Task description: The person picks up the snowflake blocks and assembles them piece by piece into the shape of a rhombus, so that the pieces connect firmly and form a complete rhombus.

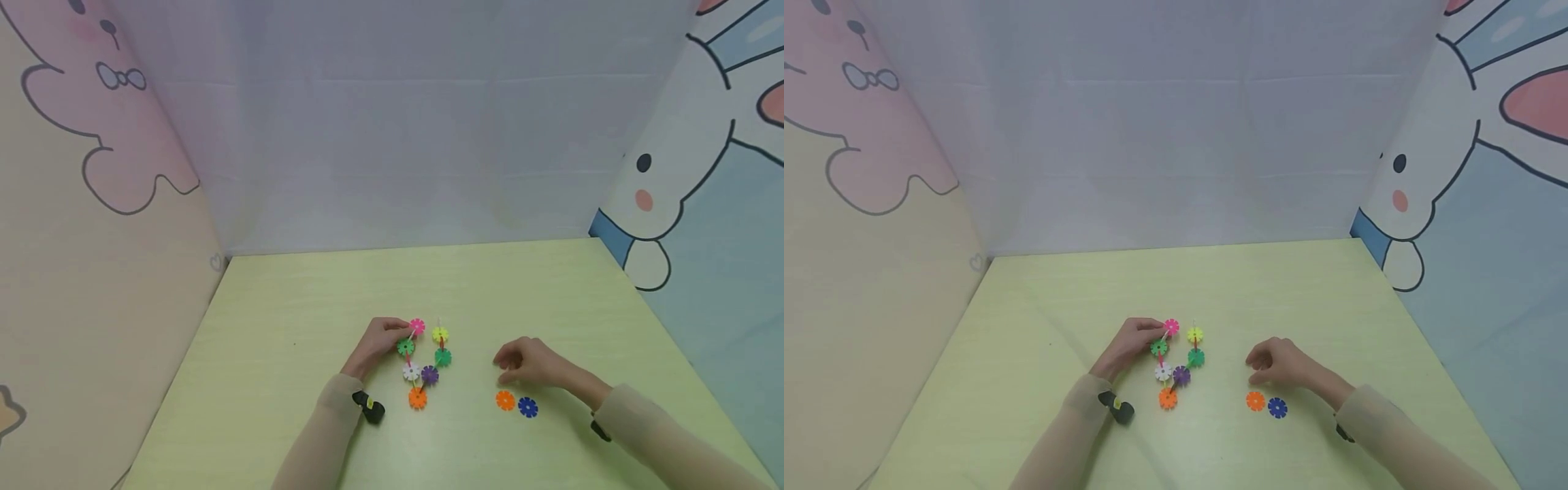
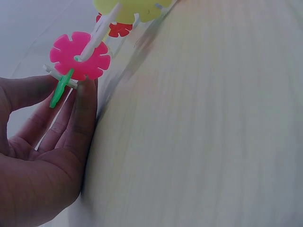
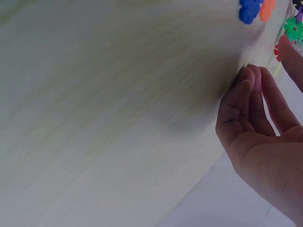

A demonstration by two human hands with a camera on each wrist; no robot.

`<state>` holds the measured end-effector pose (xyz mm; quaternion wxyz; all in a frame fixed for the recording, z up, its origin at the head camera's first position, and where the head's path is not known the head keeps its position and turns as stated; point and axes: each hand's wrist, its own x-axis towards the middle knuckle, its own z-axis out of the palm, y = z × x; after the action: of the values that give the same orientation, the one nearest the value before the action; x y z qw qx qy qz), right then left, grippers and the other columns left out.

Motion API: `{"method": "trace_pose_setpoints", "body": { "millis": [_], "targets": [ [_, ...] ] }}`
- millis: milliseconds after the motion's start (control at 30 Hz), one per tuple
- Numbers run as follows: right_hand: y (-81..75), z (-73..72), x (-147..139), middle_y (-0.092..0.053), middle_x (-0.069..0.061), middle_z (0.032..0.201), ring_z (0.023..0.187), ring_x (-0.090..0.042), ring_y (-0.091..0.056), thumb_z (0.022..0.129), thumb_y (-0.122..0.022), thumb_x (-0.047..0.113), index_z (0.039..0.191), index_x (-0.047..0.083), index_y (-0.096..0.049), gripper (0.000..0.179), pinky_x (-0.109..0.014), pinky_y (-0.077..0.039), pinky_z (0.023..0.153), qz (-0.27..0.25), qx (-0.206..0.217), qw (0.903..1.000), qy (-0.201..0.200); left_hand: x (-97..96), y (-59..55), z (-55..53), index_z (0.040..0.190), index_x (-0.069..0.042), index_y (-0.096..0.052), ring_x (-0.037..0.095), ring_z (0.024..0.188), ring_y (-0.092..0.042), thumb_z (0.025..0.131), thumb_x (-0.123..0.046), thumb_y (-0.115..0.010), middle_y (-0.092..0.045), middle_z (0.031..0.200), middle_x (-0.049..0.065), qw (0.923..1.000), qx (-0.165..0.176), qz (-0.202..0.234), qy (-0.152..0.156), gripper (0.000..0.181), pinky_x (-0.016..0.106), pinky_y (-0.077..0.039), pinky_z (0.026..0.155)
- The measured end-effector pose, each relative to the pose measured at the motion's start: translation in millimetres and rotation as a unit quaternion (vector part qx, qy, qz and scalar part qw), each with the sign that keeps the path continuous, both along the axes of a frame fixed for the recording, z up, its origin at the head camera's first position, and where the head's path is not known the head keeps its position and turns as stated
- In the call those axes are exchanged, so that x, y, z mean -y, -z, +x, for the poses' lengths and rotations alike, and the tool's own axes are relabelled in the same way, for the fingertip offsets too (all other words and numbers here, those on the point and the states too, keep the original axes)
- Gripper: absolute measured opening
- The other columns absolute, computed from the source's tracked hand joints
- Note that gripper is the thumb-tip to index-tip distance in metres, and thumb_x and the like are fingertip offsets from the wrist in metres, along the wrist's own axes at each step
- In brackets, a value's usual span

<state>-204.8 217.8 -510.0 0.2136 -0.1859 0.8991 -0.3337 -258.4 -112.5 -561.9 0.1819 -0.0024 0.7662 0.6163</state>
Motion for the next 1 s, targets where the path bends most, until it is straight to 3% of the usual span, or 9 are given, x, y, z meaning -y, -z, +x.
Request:
{"method": "trace_pose_setpoints", "body": {
  "millis": [267,467,1000],
  "targets": [
    [4.7,14.2,-2,-0.058,0.009,0.093,0.085,-0.015,-0.052,0.062,-0.089,0.037,0.092,0.019,-0.068,0.041,-0.034,-0.044,0.080,0.025,-0.041,0.9978,-0.046,-0.6,0.6,0.1,0.097,-0.008,-0.075,0.019,0.089,-0.056,0.085,-0.028,-0.073,-0.066,0.101,0.003,1.0000,0.003,0.003,0.000,0.023,0.029,-0.046,0.072],
    [6.1,16.2,-1,-0.055,0.009,0.089,0.081,-0.013,-0.049,0.063,-0.089,0.037,0.087,0.022,-0.065,0.037,-0.033,-0.043,0.076,0.034,-0.063,0.9942,-0.080,-0.4,2.6,-0.2,0.098,-0.008,-0.074,0.019,0.092,-0.056,0.085,-0.028,-0.073,-0.066,0.102,0.003,1.0000,-0.001,0.002,0.002,0.024,0.031,-0.046,0.075],
    [2.0,14.3,2,-0.057,0.007,0.079,0.071,-0.014,-0.049,0.073,-0.084,0.018,0.084,0.016,-0.063,0.023,-0.029,-0.044,0.064,0.022,-0.067,0.9959,-0.058,-0.3,0.4,0.3,0.097,-0.007,-0.074,0.019,0.088,-0.056,0.085,-0.027,-0.073,-0.066,0.100,0.003,0.9999,0.002,0.012,0.003,0.024,0.030,-0.046,0.073]
  ]
}}
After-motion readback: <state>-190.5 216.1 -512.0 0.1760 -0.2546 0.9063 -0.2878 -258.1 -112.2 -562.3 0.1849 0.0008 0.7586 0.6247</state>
